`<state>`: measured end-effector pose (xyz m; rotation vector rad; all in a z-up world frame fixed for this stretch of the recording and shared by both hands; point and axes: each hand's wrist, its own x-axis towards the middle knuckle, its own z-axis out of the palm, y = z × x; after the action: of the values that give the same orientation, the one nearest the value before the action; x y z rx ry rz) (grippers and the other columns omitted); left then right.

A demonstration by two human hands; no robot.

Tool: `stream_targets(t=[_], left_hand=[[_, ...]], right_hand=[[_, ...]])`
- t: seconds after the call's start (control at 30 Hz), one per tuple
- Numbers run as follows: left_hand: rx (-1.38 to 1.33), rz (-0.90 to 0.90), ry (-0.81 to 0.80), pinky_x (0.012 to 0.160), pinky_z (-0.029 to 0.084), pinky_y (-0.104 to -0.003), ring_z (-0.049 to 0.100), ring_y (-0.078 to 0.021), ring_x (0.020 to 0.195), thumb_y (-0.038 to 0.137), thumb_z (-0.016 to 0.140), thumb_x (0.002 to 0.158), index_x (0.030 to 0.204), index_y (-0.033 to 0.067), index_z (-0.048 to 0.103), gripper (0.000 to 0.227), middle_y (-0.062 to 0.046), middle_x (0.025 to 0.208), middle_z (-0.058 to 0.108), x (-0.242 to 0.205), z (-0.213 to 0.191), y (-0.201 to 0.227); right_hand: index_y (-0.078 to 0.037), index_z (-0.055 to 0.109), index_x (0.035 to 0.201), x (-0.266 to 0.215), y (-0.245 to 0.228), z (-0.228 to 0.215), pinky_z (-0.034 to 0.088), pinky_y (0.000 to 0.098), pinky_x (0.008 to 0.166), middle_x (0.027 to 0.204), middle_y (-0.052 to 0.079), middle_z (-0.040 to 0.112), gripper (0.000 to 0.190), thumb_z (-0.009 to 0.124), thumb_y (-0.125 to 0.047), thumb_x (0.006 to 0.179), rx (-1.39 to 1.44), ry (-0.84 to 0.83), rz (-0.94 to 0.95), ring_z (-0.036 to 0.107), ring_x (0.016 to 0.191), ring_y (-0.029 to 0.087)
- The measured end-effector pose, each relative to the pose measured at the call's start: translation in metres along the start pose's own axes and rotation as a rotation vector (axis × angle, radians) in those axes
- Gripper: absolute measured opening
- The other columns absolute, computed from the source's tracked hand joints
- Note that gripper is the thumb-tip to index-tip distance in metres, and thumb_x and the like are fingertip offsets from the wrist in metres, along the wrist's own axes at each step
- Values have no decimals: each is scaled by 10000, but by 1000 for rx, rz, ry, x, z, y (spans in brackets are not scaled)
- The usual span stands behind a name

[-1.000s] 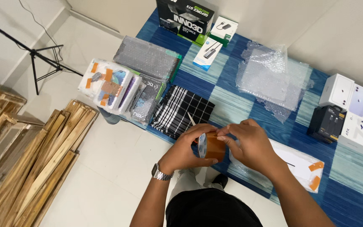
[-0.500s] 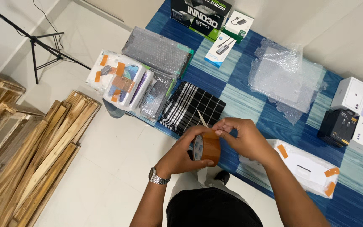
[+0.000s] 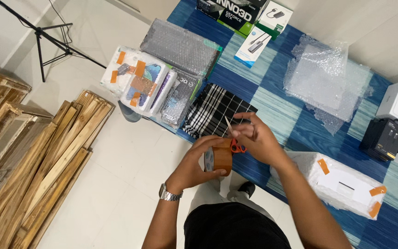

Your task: The person wraps a box in bubble wrap and secures it using tape and scissors.

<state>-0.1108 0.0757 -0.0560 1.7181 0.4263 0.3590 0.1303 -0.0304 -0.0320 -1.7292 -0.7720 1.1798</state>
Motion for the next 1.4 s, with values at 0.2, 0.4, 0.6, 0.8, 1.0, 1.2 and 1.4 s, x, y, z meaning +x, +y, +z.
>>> stream_targets(t=[0.2,0.4,0.6,0.8,1.0,1.2,1.4], left_hand=[[-91,15,153,1298,477,-667,596,-456,1572,183,1099,776,1587,119,734,891,-162,1605,725,-9,-14,-4],[-142,58,237,1300,499,-636,646,-424,1533,152,1149,667,1523,77,773,938,-161,1549,759,-9,-11,-7],[-176,82,238,1261,515,-670,651,-451,1517,142,1136,675,1521,62,776,923,-186,1555,760,-6,-9,5],[-176,106,171,1248,530,-673,654,-449,1515,141,1145,652,1520,56,774,949,-190,1551,762,8,-5,19],[-31,238,14,1313,562,-510,667,-318,1545,329,1056,836,1569,191,701,826,-122,1627,693,29,13,56],[-2,363,-104,1330,566,-556,655,-333,1571,365,1026,872,1582,186,691,806,-125,1633,683,63,52,92],[-15,472,-253,1373,545,-546,599,-321,1623,427,1006,895,1630,190,647,851,-99,1653,644,80,101,126]], right_hand=[[8,684,1498,93,217,2,730,437,746,1259,260,810,432,746,-210,1130,-622,98,115,863,1085,431],[-96,574,1677,97,299,5,753,573,920,1424,308,746,695,792,-365,1074,-924,110,343,825,1248,522],[124,732,1426,80,263,-6,750,493,684,1137,380,809,536,787,-272,1070,-825,65,187,862,1003,524],[-9,666,1599,-23,89,-20,744,507,830,1180,299,863,655,912,-106,999,-242,102,196,902,1059,458],[-175,905,1374,-124,24,-148,650,256,605,718,-34,797,625,1095,-226,781,-358,108,27,738,605,108],[-582,874,1485,-175,-84,-205,573,265,797,872,-153,877,869,1153,-639,664,-964,-145,402,729,788,102],[-378,872,1502,-196,-68,-252,628,300,800,987,-160,914,878,1058,-699,706,-828,-313,140,773,865,90]])
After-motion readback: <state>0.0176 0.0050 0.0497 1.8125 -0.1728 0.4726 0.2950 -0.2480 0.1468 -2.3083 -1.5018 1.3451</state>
